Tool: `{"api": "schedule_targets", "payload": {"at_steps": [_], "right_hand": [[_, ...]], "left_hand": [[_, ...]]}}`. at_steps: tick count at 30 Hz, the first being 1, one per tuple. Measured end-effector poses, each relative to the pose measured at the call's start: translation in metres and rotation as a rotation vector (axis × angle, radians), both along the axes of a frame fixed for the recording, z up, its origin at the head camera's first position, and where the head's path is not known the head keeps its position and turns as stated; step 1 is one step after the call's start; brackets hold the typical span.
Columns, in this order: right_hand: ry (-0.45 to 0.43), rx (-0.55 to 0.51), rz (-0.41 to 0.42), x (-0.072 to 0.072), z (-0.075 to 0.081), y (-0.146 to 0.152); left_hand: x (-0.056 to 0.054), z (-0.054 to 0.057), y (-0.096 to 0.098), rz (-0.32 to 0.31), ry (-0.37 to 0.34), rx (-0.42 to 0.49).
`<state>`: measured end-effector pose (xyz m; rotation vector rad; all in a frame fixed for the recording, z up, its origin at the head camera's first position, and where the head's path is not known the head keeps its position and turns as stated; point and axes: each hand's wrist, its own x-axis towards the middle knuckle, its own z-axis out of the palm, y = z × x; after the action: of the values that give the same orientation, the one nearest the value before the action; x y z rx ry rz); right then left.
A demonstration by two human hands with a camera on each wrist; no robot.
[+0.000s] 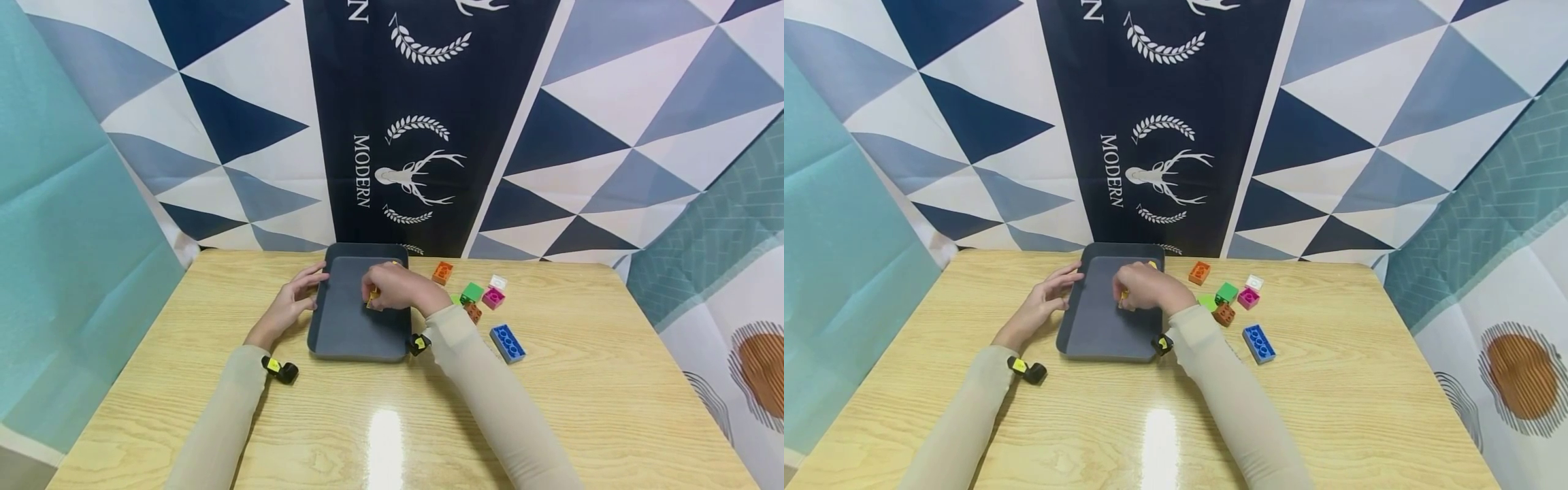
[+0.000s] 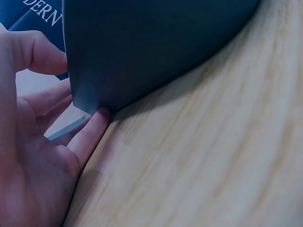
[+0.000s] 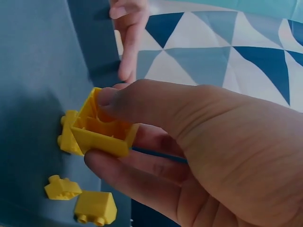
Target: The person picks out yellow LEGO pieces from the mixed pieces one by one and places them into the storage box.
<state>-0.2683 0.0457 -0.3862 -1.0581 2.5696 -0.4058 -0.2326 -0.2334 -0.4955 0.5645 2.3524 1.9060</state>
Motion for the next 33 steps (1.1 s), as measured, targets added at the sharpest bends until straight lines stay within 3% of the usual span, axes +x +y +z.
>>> {"api": "schedule_targets", "payload": {"at_steps": [8, 12, 15, 19, 22, 24, 26, 28, 31, 33], "right_hand": [[-0.084, 0.045, 0.015, -0.006, -0.011, -0.002], [-0.093, 0.038, 0.051, -0.023, -0.034, 0.002], [-0.093, 0.046, 0.047, -0.022, -0.035, 0.002], [-0.097, 0.085, 0.009, -0.005, -0.017, -0.003], [-0.08, 0.102, 0.009, -0.003, -0.018, -0.003], [-0.051, 0.084, 0.031, -0.017, -0.041, 0.0], [-0.056, 0.1, 0.024, -0.02, -0.045, -0.002], [-0.045, 0.078, 0.038, -0.037, -0.068, 0.0], [-0.051, 0.086, 0.023, -0.037, -0.07, -0.002], [-0.032, 0.061, 0.036, -0.051, -0.09, 0.001]], "left_hand": [[-0.001, -0.001, 0.0, 0.006, 0.025, 0.002], [-0.001, -0.002, 0.001, 0.007, 0.021, 0.011], [-0.001, -0.002, 0.002, 0.007, 0.025, 0.004], [-0.001, -0.003, 0.001, 0.003, 0.027, 0.002], [-0.001, -0.003, 0.001, 0.001, 0.019, 0.006], [-0.001, -0.002, 0.001, 0.0, 0.014, 0.01], [-0.001, -0.001, 0.001, 0.0, 0.009, 0.013], [-0.001, -0.001, 0.0, 0.0, 0.006, 0.017], [0.0, -0.001, 0.0, 0.003, 0.01, 0.01], [0.0, -0.001, 0.0, 0.007, 0.013, 0.003]]}}
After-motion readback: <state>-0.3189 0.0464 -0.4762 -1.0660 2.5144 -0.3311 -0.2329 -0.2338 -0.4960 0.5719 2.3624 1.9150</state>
